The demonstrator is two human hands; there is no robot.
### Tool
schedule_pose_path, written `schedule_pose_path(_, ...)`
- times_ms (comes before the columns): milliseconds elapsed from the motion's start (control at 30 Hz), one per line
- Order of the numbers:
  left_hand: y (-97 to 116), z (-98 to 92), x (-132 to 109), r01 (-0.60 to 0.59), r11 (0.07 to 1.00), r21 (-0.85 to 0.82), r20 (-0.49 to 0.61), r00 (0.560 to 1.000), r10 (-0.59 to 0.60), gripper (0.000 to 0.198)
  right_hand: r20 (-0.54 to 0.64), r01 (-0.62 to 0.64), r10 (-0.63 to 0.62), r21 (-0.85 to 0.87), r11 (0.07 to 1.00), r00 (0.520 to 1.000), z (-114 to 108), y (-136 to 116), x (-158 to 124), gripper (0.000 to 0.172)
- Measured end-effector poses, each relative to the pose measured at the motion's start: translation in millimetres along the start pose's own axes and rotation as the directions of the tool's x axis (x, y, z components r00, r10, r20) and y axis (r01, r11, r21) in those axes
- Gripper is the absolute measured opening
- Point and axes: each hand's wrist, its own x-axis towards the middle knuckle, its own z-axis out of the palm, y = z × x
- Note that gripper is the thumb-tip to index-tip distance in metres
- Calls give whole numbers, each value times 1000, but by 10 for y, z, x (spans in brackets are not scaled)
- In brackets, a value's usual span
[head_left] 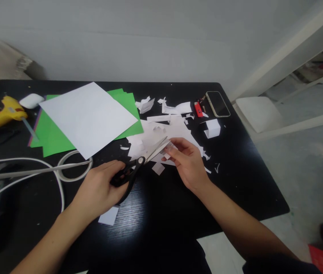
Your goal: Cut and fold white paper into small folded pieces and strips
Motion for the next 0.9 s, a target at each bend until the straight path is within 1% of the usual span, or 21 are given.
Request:
schedule_pose_path(433, -10, 2, -3, -9, 1000, -5, -4, 1000, 9, 18, 14, 19, -19, 17, 1000, 1000, -13, 17, -1, 17)
schedule_pose_path(767, 3, -9, -1, -9, 1000, -3, 8, 1000, 9, 18, 2, 4, -4, 4, 1000, 1000, 6, 3, -3, 18)
schedule_pose_path(900, -5, -4, -2, -18, 1000, 1, -6, 1000, 18, 20, 0, -3, 3, -5, 1000, 1000, 6, -5, -6, 18)
